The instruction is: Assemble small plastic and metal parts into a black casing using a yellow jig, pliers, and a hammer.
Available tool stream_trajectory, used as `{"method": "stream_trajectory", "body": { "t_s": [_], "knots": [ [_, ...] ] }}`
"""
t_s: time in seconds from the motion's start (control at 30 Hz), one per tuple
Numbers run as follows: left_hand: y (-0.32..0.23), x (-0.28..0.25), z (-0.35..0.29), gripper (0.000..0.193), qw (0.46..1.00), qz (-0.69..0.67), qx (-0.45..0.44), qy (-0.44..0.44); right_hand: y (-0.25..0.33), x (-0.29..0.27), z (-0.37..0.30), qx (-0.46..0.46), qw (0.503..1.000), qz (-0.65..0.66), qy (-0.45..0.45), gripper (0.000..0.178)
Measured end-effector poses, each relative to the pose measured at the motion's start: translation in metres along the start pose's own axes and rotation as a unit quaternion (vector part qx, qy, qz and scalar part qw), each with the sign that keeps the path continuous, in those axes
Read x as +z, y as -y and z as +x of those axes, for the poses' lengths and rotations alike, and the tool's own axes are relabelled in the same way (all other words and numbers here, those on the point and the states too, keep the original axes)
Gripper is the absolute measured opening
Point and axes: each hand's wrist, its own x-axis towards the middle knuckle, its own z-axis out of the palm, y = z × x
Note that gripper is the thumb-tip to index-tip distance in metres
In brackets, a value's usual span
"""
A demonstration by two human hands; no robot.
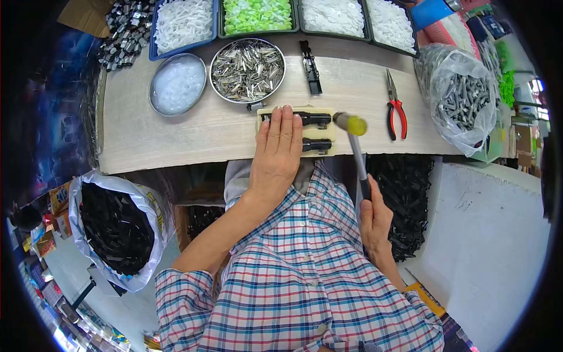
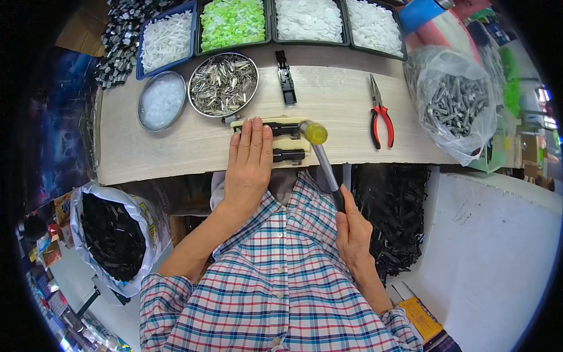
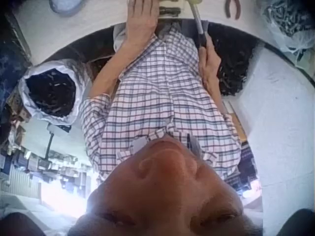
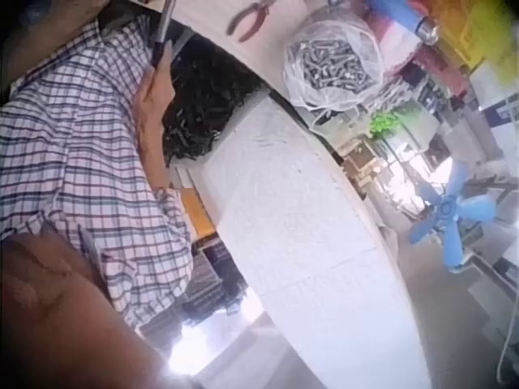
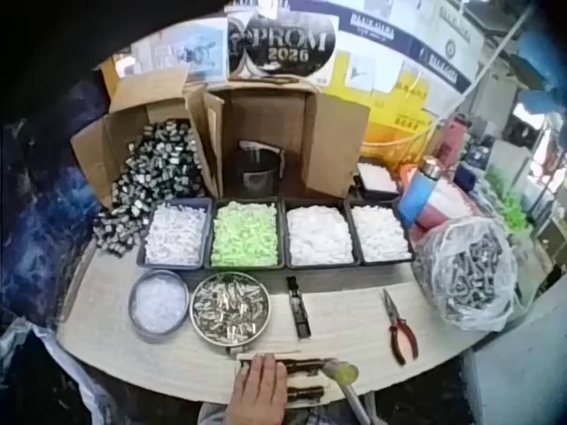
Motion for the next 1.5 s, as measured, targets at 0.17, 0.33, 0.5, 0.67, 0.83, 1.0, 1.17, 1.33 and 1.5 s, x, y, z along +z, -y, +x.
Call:
{"method": "stream_trajectory", "body": {
  "t_s": [0.17,0.33,0.5,0.67,0.83,1.0,1.17,1.33,1.5],
  "knots": [
    [0.0,0.001,0.005,0.062,1.0,-0.017,0.0,-0.002,0.01,0.02,0.033,-0.106,0.994,-0.007,-0.04,0.048],
    [0.005,-0.011,0.004,0.068,0.997,-0.071,0.003,0.015,0.018,0.013,0.03,-0.08,0.997,-0.009,-0.016,0.046],
    [0.023,-0.015,0.0,0.069,0.956,-0.289,-0.006,-0.046,0.02,0.009,0.008,-0.133,0.991,-0.013,-0.004,0.03],
    [0.029,0.007,-0.009,0.052,0.905,-0.393,-0.03,-0.161,0.023,0.018,0.02,-0.115,0.993,-0.028,0.028,0.033],
    [0.024,-0.004,-0.022,0.046,0.828,-0.508,-0.17,-0.163,0.031,0.028,0.052,-0.106,0.994,-0.005,0.01,0.03],
    [0.041,-0.014,-0.032,0.041,0.775,-0.562,-0.225,-0.183,0.031,0.02,0.025,-0.131,0.99,-0.028,0.048,0.032],
    [0.046,-0.019,-0.037,0.037,0.767,-0.569,-0.236,-0.181,0.038,0.026,0.03,-0.125,0.991,-0.019,0.05,0.032],
    [0.047,-0.018,-0.039,0.036,0.771,-0.559,-0.242,-0.184,0.044,0.037,0.055,-0.108,0.993,-0.039,0.024,0.03],
    [0.05,-0.018,-0.041,0.036,0.772,-0.559,-0.245,-0.177,0.051,0.03,0.047,-0.126,0.992,-0.022,0.023,0.028]
  ]
}}
